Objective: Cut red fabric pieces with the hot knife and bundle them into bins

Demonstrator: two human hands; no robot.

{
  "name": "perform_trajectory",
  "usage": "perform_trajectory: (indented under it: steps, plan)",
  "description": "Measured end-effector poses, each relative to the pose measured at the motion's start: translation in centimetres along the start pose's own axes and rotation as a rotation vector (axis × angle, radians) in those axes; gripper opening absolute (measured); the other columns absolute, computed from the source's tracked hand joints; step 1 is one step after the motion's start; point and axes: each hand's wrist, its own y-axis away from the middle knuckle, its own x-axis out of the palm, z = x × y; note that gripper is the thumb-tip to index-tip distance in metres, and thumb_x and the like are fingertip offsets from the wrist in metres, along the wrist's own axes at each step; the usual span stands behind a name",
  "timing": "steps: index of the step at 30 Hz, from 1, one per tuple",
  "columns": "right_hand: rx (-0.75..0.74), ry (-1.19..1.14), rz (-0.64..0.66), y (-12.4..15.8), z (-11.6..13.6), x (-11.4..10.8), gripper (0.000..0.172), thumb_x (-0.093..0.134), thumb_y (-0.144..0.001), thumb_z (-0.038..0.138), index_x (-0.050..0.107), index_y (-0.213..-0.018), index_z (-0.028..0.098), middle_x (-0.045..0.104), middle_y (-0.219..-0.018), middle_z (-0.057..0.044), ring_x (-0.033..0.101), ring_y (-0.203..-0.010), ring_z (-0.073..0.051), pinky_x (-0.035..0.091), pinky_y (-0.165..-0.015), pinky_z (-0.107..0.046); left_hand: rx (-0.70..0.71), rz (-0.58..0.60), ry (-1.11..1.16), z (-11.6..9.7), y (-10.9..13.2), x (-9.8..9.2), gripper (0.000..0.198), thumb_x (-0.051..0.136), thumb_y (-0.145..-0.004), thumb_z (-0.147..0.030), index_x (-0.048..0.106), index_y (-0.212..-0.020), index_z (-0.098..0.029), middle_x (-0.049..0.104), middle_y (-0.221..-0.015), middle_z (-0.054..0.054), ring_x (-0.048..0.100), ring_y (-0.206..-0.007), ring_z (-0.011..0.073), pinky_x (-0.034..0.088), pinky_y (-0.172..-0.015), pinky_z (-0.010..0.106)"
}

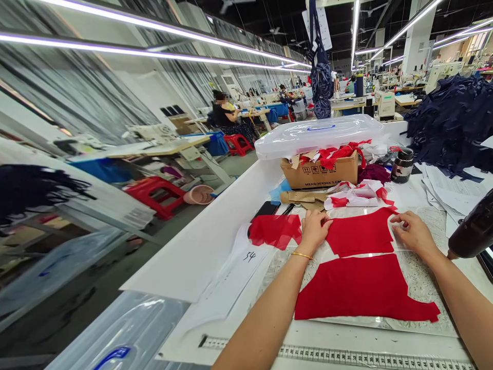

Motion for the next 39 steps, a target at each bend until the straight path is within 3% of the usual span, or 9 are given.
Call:
perform_trajectory:
  steps: [10,18,23,28,32,36,39]
  plan:
    - [-0.053,-0.008,0.276,0.5,1.5,-0.7,0.012,0.066,-0.071,0.030,0.070,-0.078,0.022,0.062,-0.085,-0.003,0.052,-0.065,-0.014,0.043,-0.063,-0.029,-0.006,0.049,0.020,0.3,0.1,-0.8,0.021,0.059,-0.090,-0.038,0.068,-0.081,-0.022,0.061,-0.093,0.006,0.050,-0.104,0.0273,0.039,-0.088,0.041]
    - [-0.081,-0.006,0.300,0.6,1.1,-0.7,0.006,0.065,-0.072,0.029,0.067,-0.070,0.023,0.061,-0.078,-0.001,0.050,-0.060,-0.013,0.042,-0.059,-0.028,-0.005,0.117,0.084,1.0,0.1,-1.2,0.008,0.070,-0.079,-0.030,0.068,-0.083,-0.023,0.061,-0.098,0.004,0.050,-0.105,0.0259,0.041,-0.091,0.041]
    - [-0.069,0.033,0.310,0.5,1.0,-0.6,0.010,0.060,-0.074,0.026,0.061,-0.064,0.022,0.061,-0.075,-0.001,0.052,-0.063,-0.014,0.042,-0.061,-0.028,0.005,0.111,0.150,1.0,0.1,-1.4,0.006,0.068,-0.079,-0.025,0.066,-0.075,-0.021,0.062,-0.095,0.005,0.052,-0.101,0.0246,0.043,-0.089,0.040]
    - [-0.108,0.073,0.310,0.6,1.0,-1.2,0.010,0.059,-0.074,0.026,0.059,-0.064,0.022,0.063,-0.076,-0.002,0.055,-0.066,-0.015,0.042,-0.061,-0.027,0.132,0.148,0.254,-0.3,1.0,-1.6,0.007,0.068,-0.077,-0.020,0.063,-0.071,-0.021,0.065,-0.085,0.001,0.055,-0.095,0.0205,0.046,-0.085,0.033]
    - [-0.044,0.147,0.366,0.7,0.9,-1.9,0.010,0.057,-0.074,0.023,0.059,-0.064,0.022,0.064,-0.074,-0.002,0.057,-0.066,-0.016,0.041,-0.059,-0.027,0.209,0.216,0.298,-1.3,1.6,-1.5,0.009,0.068,-0.073,-0.014,0.063,-0.069,-0.021,0.066,-0.078,0.000,0.059,-0.085,0.0169,0.048,-0.076,0.027]
    - [0.003,0.185,0.402,0.6,0.9,-2.2,0.010,0.056,-0.072,0.021,0.057,-0.063,0.022,0.064,-0.071,-0.002,0.058,-0.065,-0.016,0.040,-0.058,-0.026,0.185,0.181,0.265,-0.9,1.5,-1.7,0.003,0.067,-0.076,-0.019,0.066,-0.076,-0.021,0.066,-0.083,0.001,0.058,-0.088,0.0195,0.046,-0.078,0.031]
    - [-0.006,0.190,0.397,0.7,1.1,-2.2,0.010,0.055,-0.071,0.021,0.056,-0.061,0.023,0.064,-0.069,-0.001,0.058,-0.063,-0.015,0.039,-0.057,-0.026,0.135,0.131,0.133,0.1,1.0,-2.0,0.012,0.068,-0.081,-0.032,0.068,-0.088,-0.022,0.069,-0.094,0.004,0.056,-0.098,0.0238,0.043,-0.085,0.036]
